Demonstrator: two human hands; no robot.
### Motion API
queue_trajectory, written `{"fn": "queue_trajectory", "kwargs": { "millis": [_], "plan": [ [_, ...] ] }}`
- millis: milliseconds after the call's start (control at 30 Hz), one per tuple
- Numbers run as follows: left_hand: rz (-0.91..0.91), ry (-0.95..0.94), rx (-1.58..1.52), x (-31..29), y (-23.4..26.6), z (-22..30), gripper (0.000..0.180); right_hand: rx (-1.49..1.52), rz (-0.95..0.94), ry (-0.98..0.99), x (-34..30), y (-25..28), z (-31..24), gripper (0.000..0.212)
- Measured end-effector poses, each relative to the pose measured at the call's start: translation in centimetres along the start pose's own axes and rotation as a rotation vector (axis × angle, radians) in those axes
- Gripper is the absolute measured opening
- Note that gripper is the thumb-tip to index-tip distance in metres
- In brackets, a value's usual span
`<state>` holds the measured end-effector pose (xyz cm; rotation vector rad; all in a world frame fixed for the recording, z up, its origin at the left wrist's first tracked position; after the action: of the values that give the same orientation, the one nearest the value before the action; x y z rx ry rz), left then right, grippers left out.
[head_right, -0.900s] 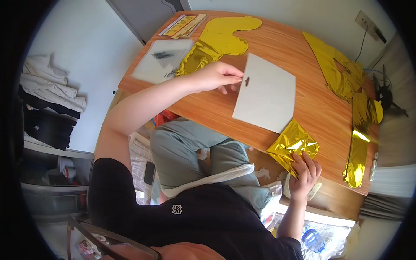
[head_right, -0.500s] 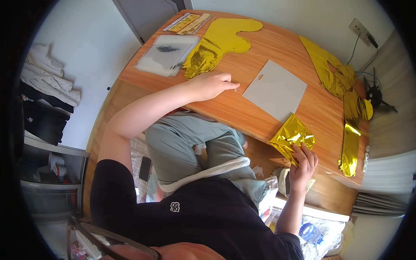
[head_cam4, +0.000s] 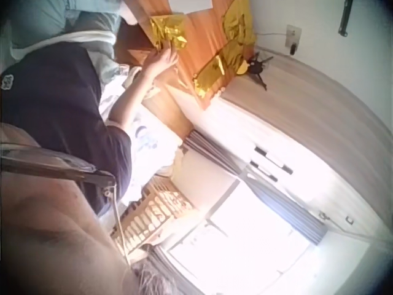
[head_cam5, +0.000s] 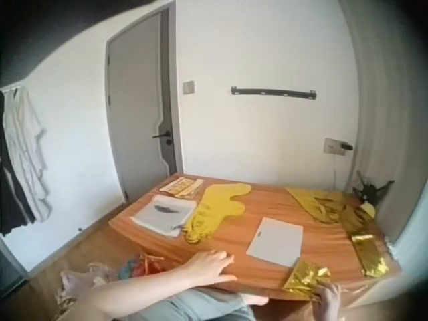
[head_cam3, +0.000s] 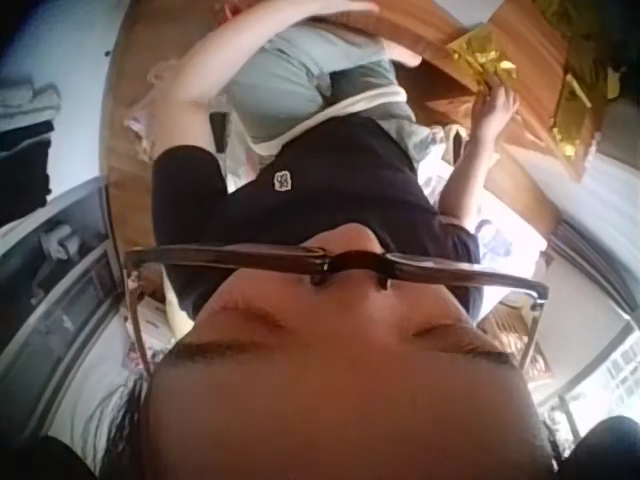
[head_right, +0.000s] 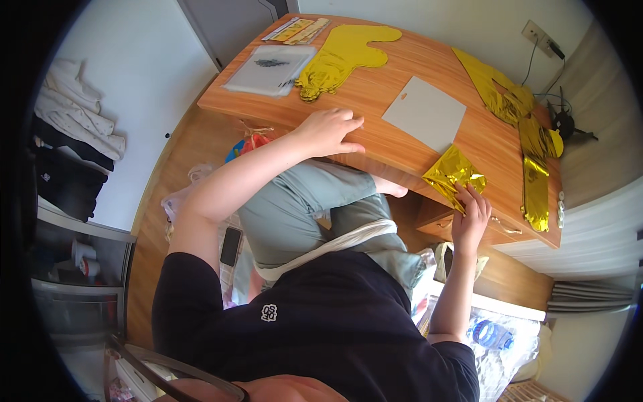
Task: The person places a folded foil balloon onto a cardboard backing sheet, slides them into a clear plastic sleeve, and seals the package by hand.
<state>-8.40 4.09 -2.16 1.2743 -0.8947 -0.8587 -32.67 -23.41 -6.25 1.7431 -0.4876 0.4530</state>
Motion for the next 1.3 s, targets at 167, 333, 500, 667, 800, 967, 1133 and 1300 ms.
{"fn": "queue_trajectory", "kwargs": {
  "millis": [167, 333, 500, 667, 800, 967, 1133, 1300],
  "plan": [
    [0.319, -0.204, 0.116, -3.6, -0.8, 0.2, 0.032, -0.033, -0.009, -0.012, -0.1, -0.5, -0.6, 0.025],
    [0.610, 0.071, -0.196, -9.4, 0.7, -1.0, 0.013, -0.064, 0.058, -0.014, -1.3, -1.5, 0.3, 0.016],
    [0.648, 0.737, -0.760, -19.5, -6.0, -13.5, 0.018, -0.078, 0.087, 0.000, -1.4, -1.4, 0.5, 0.012],
    [0.162, 0.837, -0.543, -20.5, -13.8, -20.7, 0.028, -0.042, 0.155, -0.013, -1.5, -2.7, 1.1, 0.017],
    [0.075, 0.952, -0.504, -19.8, -17.9, -24.1, 0.025, -0.027, 0.173, -0.013, -1.0, -2.5, 1.1, 0.016],
    [0.152, 1.280, -1.500, -16.7, -21.6, -20.6, 0.026, -0.068, 0.130, -0.080, -2.7, -2.5, 1.8, 0.012],
    [0.749, 1.058, -2.201, -20.1, -21.0, -22.6, 0.026, -0.033, 0.180, -0.050, -1.2, -2.2, -0.2, 0.011],
    [0.625, 0.644, -2.301, -19.6, -21.8, -21.3, 0.030, -0.036, 0.256, -0.042, -1.2, -1.4, -0.1, 0.026]
  ]
}}
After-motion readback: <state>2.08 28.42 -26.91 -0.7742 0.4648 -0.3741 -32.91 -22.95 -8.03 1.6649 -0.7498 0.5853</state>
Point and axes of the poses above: each hand's wrist, its own x-axis towards the middle knuckle, its own y-axis out of the back of the hand, z = x × y, the point moved 5 cm from there along x, towards the middle knuckle, and after that the axes turned 11 degrees about -z, right-handed, at the moved point
